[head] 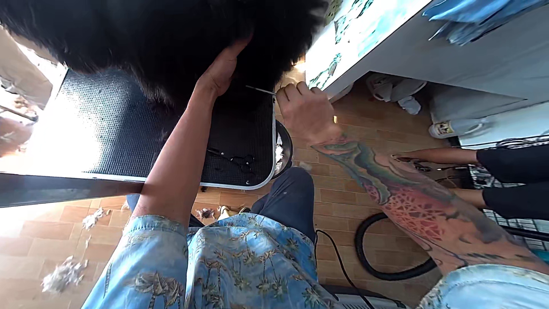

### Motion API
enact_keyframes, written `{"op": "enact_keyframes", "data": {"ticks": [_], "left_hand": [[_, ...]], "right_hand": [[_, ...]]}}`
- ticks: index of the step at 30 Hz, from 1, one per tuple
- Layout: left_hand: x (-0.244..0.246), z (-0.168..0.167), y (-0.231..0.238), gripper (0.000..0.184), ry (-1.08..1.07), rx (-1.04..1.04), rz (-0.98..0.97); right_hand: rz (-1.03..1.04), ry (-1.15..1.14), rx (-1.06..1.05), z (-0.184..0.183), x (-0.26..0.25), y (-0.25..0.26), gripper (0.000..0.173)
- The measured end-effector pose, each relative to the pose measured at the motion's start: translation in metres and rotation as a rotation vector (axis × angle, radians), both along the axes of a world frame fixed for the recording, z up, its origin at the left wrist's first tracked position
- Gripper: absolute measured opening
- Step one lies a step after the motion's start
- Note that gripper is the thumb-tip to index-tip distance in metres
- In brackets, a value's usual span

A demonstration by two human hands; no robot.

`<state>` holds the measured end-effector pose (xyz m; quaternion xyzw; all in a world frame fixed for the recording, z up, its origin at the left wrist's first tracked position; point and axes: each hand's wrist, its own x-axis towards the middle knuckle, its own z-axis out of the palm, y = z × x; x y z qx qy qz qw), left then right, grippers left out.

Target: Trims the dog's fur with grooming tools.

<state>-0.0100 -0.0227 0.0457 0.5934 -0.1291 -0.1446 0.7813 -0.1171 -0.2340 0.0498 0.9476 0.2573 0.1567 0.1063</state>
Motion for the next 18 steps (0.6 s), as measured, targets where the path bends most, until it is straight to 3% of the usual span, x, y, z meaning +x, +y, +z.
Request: {"op": "enact_keyframes", "data": {"ticks": [4, 10, 12, 16, 18], "left_hand": [[-0.003, 0.003, -0.005, 0.046, 0.010, 0.079, -0.039], [-0.003, 0.005, -0.009, 0.043, 0.020, 0.000, -0.092], [-0.004, 0.005, -0.012, 0.035, 0.006, 0.081, -0.154], [-0.002, 0.014, -0.033, 0.042, 0.024, 0.371, -0.223], [0.000, 0.020, -0.037, 0.034, 0.025, 0.380, -0.276]], "right_hand": [[0.194, -0.179, -0.090, -0.009, -0.008, -0.015, 0.015], [0.354, -0.211, -0.083, 0.006, -0.004, -0.025, 0.016], [0.286, -0.166, -0.024, 0.010, 0.001, -0.022, 0.013], [-0.026, 0.068, 0.125, 0.020, 0.008, -0.006, 0.016], [-0.026, 0.097, 0.163, 0.022, 0.009, -0.007, 0.016]]}}
